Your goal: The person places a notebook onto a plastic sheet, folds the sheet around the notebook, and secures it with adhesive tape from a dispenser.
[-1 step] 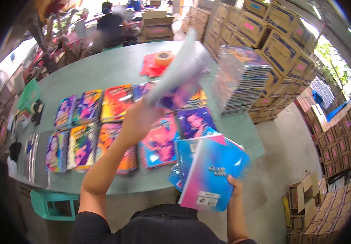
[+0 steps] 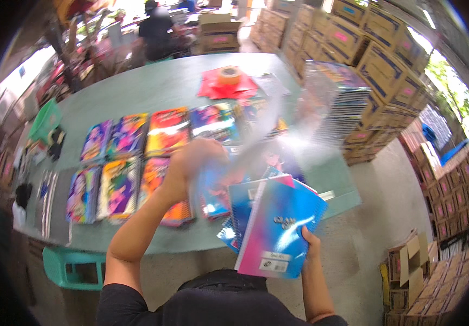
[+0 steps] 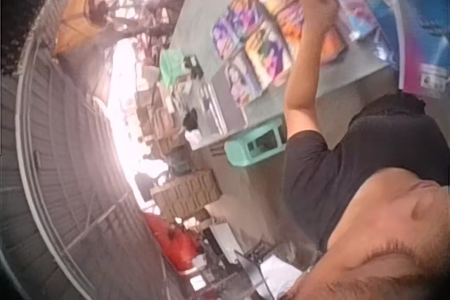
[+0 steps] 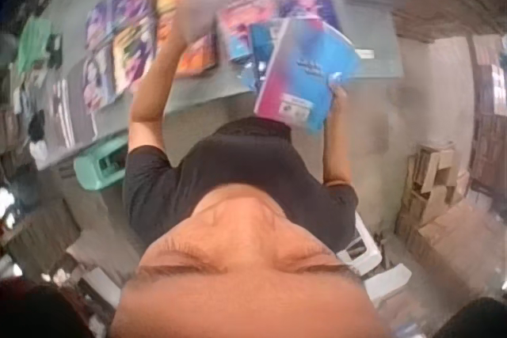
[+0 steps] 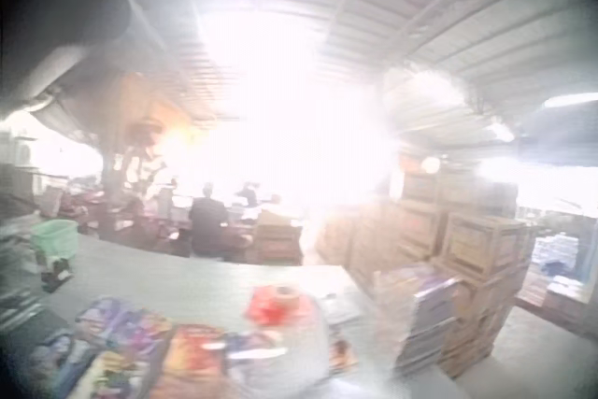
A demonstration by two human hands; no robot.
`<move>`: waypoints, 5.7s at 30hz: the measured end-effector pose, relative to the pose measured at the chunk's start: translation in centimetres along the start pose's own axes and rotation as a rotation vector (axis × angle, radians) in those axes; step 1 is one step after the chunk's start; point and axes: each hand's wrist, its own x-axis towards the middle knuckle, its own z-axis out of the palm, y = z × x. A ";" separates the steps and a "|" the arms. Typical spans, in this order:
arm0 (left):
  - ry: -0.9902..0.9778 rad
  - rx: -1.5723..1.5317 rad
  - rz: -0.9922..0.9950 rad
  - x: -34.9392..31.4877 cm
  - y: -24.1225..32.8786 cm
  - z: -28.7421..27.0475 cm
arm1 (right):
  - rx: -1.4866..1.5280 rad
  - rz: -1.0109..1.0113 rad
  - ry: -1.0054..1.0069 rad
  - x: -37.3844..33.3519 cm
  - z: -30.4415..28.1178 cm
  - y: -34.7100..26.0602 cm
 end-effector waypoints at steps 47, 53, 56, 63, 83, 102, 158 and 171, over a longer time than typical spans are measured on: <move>0.382 0.019 -1.052 -64.9 -31.0 -72.4 | -0.689 -0.360 -0.759 5.5 70.4 71.5; 0.078 0.694 -0.801 -69.8 -40.9 -72.4 | -0.625 -0.401 -0.689 5.6 69.1 72.4; 0.105 0.733 -0.908 -72.6 -41.6 -76.6 | -0.697 -0.411 -0.627 5.4 69.4 72.3; -0.092 -0.612 -0.833 -63.7 -26.2 -73.6 | -0.751 -0.544 -0.400 5.9 71.0 75.1; -0.193 -0.306 -0.724 -73.3 -33.3 -68.0 | -1.281 -0.379 -0.432 8.4 62.5 84.0; -0.355 -0.898 -1.482 -65.0 -31.2 -68.9 | -1.575 0.393 -0.439 9.0 69.8 72.1; 0.009 0.066 -0.367 -61.9 -19.0 -51.8 | -0.384 0.330 -0.157 4.3 62.2 66.0; -0.343 -0.052 -0.346 -64.3 -18.7 -57.8 | -0.399 0.355 -0.214 4.6 61.1 67.6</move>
